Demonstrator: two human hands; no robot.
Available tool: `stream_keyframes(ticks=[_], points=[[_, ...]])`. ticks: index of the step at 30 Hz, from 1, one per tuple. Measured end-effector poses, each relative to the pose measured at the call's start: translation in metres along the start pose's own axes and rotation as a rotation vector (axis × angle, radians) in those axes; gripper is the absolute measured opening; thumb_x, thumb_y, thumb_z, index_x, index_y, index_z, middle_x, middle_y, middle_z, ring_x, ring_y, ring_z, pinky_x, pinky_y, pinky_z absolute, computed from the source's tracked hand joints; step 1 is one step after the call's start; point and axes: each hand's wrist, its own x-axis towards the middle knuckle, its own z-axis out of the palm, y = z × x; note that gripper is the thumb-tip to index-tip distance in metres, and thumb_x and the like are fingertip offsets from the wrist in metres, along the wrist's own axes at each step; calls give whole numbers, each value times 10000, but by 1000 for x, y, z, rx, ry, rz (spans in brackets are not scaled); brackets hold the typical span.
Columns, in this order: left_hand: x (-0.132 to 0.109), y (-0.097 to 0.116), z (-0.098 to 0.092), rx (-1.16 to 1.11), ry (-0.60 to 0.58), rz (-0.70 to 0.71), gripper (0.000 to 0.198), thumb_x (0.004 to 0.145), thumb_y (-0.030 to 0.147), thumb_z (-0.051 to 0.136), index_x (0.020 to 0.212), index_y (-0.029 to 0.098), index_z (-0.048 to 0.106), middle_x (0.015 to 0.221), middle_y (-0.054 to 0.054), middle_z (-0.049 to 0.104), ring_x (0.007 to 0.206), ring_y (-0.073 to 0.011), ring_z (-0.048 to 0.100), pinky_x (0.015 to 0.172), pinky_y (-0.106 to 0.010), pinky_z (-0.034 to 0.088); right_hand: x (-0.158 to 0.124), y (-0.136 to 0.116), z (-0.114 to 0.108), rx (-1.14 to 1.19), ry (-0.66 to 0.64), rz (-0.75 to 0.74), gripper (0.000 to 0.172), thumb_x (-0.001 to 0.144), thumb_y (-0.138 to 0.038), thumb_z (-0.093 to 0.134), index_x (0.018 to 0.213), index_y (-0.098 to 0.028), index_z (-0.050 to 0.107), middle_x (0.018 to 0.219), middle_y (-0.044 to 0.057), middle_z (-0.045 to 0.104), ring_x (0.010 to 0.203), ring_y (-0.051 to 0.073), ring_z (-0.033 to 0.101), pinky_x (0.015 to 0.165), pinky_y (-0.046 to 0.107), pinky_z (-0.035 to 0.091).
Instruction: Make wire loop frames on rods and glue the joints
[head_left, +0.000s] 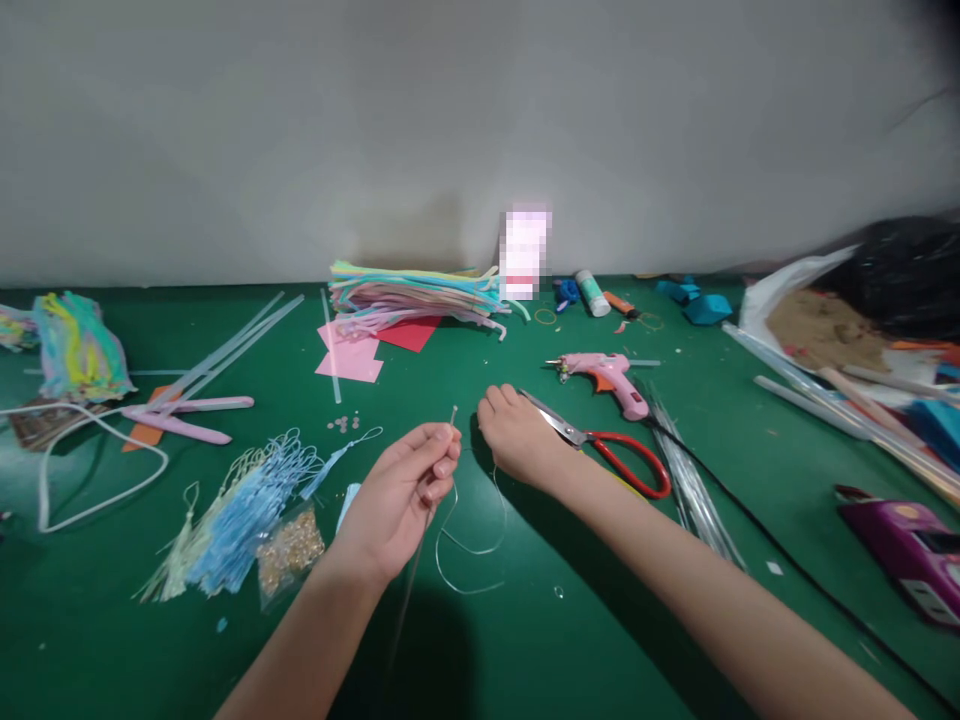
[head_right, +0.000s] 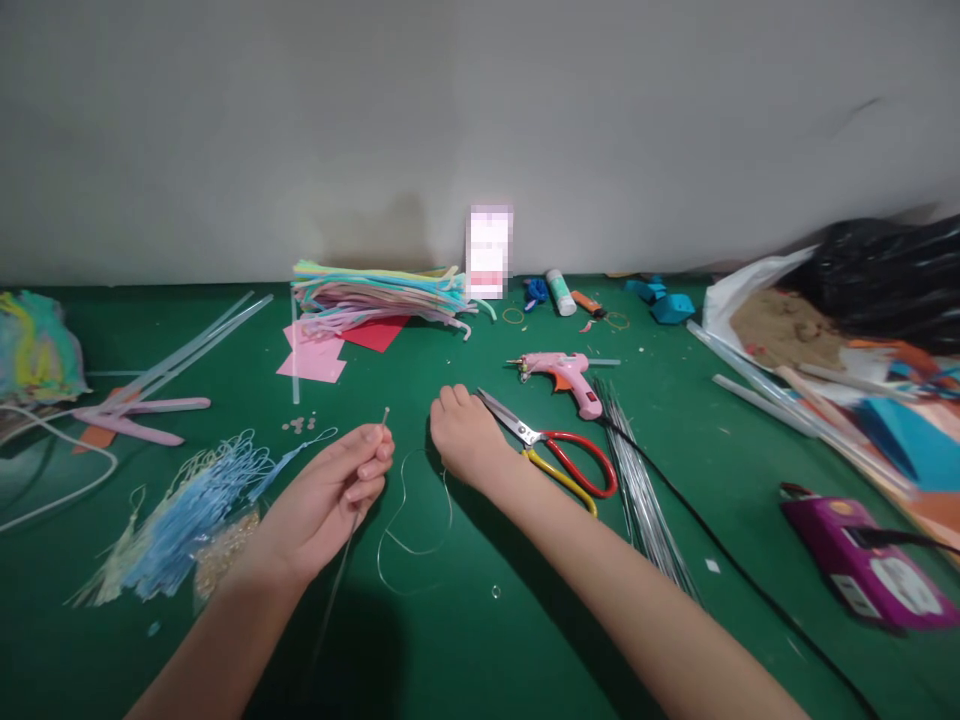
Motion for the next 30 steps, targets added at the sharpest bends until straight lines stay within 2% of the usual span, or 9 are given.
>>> stream_keyframes(ticks=[3,5,8,11,15,20,24,28,30], points=[[1,0,-1,9,4,10,209,703,211,801,774,98,640,714,11,545,516,-8,403,403,-85,329,-4,6,-15,48,-14,-39,241,716,29,496,907,-87,586,957,173,625,927,271,536,785,360,424],[1,0,-1,19,0,15,204,710,211,796,772,101,636,717,12,541,521,-10,404,405,-85,324,-9,15,-32,131,-12,-35,253,769,22,444,946,-119,557,863,96,647,802,200,568,693,292,442],[-1,1,0,31,-20,17,194,723,213,788,770,107,632,714,15,535,517,-10,396,403,-86,317,-20,27,-59,602,92,49,194,926,-156,386,1040,-160,543,787,27,657,683,143,597,614,247,461],[-6,5,3,33,-30,15,202,715,220,796,755,112,630,702,19,530,507,-9,386,394,-87,309,-31,30,-77,810,134,145,233,917,-289,470,1064,-197,626,809,30,694,715,163,644,623,273,490],[-10,14,4,25,-28,55,213,704,218,808,743,110,629,700,23,532,499,-3,386,381,-80,304,-37,26,-80,725,175,172,195,873,-285,560,989,-225,704,933,44,737,803,192,678,697,310,509],[-9,18,2,25,-8,94,225,705,229,813,741,103,630,696,23,532,504,-3,390,379,-74,310,-32,30,-64,775,177,246,133,872,-276,572,910,-203,676,684,3,697,571,152,647,550,271,477],[-6,13,2,22,-22,66,204,728,227,794,756,108,630,705,23,535,498,-1,391,391,-76,324,-31,27,-66,719,233,210,123,818,-300,651,745,-212,698,684,6,689,627,153,608,589,277,439],[-6,9,3,18,-32,45,181,751,212,770,746,119,615,705,28,527,477,4,364,390,-80,311,-30,9,-85,1171,394,328,185,737,-402,735,725,-219,710,655,-2,639,548,113,509,488,245,380],[-6,10,4,17,-31,42,185,765,231,760,750,119,613,704,28,523,472,5,355,392,-82,310,-28,-1,-92,1445,399,402,249,697,-445,763,704,-207,690,541,-42,520,433,64,370,386,213,272]])
